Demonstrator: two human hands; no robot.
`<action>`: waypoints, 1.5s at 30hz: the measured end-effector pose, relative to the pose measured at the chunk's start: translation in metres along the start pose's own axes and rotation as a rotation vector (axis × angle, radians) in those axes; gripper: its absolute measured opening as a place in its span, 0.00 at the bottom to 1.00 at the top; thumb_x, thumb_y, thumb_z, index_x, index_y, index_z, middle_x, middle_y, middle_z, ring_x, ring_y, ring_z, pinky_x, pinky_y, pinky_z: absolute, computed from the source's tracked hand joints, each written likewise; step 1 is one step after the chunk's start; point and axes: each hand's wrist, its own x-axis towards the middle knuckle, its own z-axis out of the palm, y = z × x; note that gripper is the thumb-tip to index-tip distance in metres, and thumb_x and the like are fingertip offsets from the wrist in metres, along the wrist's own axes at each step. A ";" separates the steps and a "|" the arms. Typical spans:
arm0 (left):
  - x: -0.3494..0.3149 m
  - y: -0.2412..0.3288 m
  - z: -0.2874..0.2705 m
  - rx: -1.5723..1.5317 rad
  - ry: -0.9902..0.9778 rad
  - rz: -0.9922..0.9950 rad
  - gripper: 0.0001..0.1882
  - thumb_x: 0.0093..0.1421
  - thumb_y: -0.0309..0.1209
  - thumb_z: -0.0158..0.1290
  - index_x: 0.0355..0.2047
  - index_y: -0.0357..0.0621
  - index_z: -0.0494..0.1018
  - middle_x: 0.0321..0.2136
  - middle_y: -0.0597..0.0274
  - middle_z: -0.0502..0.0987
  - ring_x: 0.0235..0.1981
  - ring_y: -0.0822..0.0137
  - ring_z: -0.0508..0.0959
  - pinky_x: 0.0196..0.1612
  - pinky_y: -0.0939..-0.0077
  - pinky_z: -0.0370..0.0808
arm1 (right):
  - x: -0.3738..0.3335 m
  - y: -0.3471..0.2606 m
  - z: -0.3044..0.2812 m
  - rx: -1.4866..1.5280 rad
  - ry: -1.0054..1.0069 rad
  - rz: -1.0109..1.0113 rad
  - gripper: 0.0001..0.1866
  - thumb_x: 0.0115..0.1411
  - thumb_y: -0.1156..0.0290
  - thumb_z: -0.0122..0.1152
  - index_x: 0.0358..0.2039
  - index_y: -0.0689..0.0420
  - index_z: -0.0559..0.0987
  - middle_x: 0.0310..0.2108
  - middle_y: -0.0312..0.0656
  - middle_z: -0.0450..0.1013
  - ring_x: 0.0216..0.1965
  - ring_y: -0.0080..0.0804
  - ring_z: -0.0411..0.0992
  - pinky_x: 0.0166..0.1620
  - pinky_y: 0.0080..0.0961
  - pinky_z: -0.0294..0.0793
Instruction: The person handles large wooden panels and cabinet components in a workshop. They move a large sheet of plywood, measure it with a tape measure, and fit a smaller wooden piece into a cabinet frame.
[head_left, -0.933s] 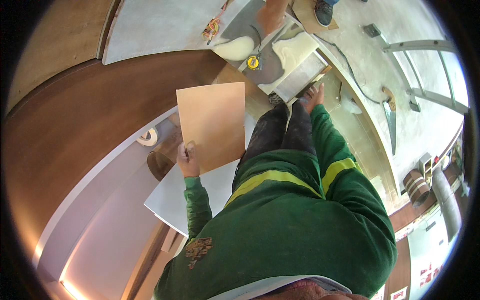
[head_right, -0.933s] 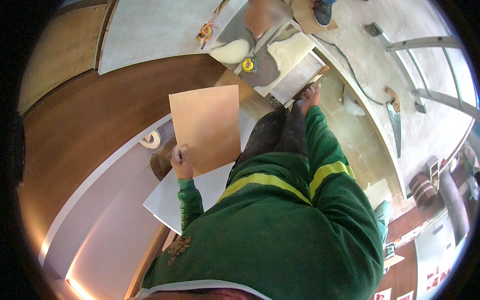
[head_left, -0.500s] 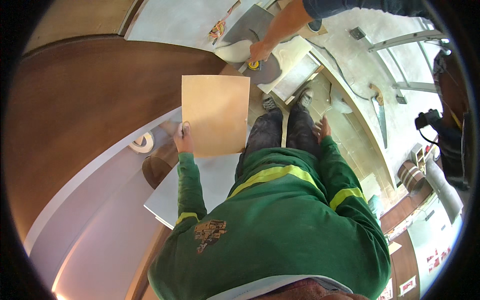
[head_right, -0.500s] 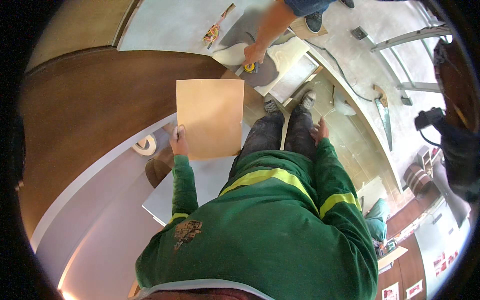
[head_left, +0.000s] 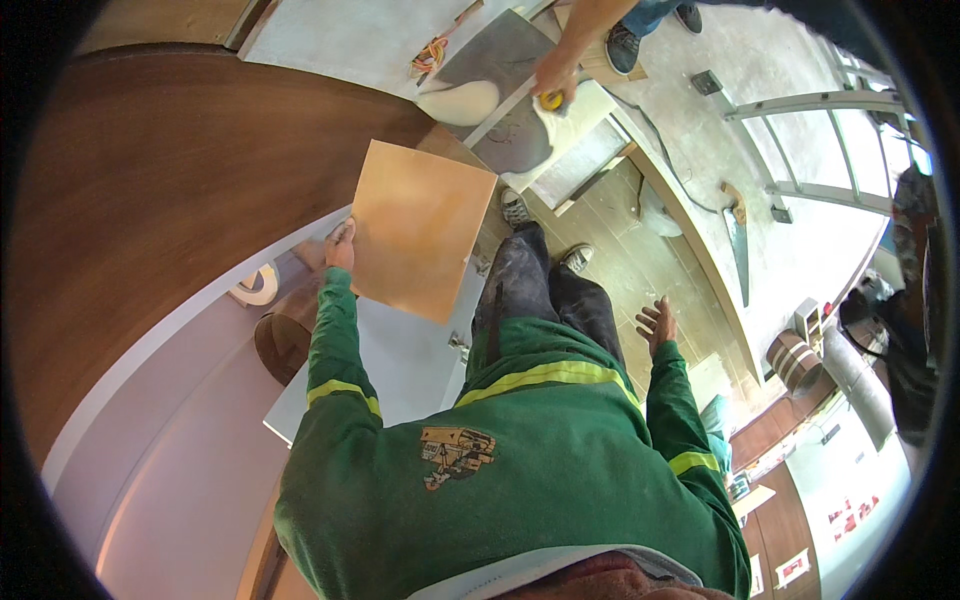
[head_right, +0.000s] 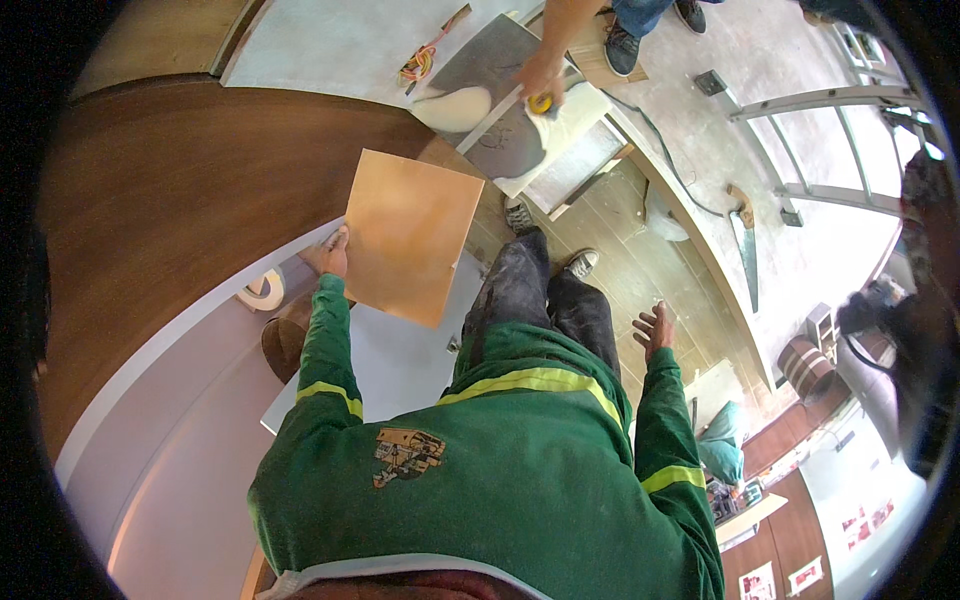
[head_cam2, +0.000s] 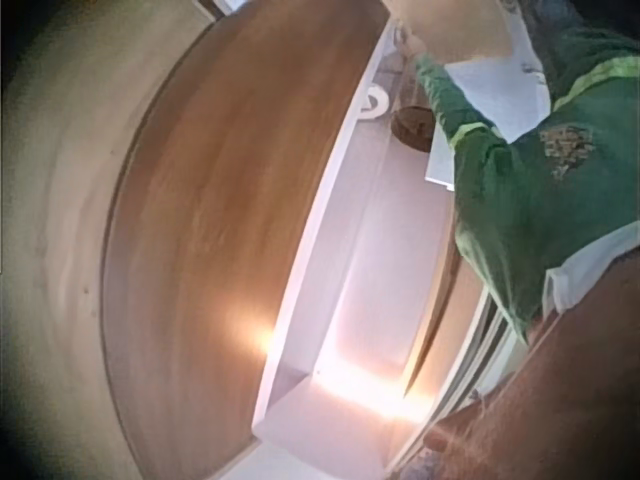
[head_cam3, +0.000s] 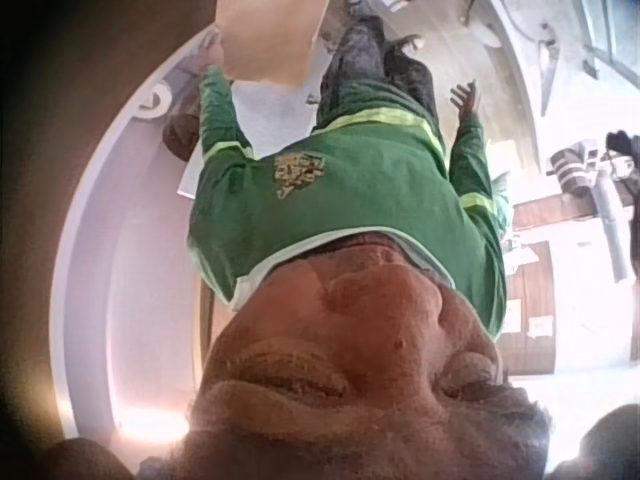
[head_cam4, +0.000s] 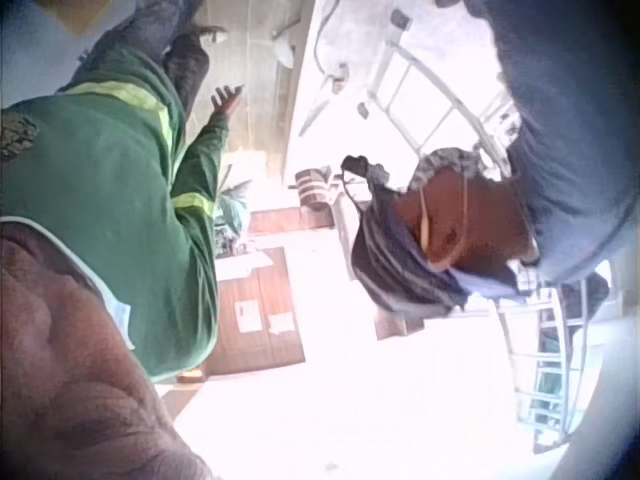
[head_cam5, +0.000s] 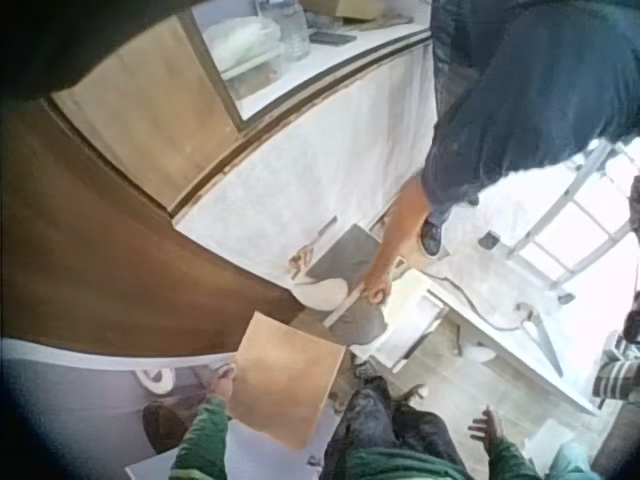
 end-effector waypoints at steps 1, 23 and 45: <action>0.004 -0.008 0.002 -0.025 -0.003 0.009 0.21 0.65 0.41 0.55 0.43 0.31 0.79 0.39 0.64 0.80 0.42 0.70 0.75 0.51 0.75 0.71 | -0.003 0.002 0.000 0.001 0.002 0.008 0.46 0.61 0.34 0.47 0.67 0.60 0.57 0.55 0.54 0.68 0.46 0.43 0.74 0.46 0.45 0.71; 0.229 0.083 0.305 0.280 -0.190 0.347 0.24 0.64 0.48 0.49 0.49 0.42 0.76 0.43 0.48 0.80 0.47 0.51 0.78 0.51 0.60 0.73 | -0.052 0.036 -0.037 -0.024 0.019 0.057 0.39 0.62 0.36 0.49 0.61 0.55 0.65 0.44 0.45 0.74 0.41 0.37 0.75 0.42 0.40 0.73; -0.226 -0.019 0.334 0.300 -0.592 0.160 0.25 0.64 0.45 0.52 0.50 0.34 0.71 0.47 0.46 0.76 0.50 0.52 0.75 0.56 0.62 0.69 | 0.096 -0.112 -0.125 -1.431 -0.273 -0.483 0.24 0.60 0.52 0.59 0.49 0.58 0.78 0.47 0.54 0.76 0.52 0.50 0.73 0.55 0.42 0.71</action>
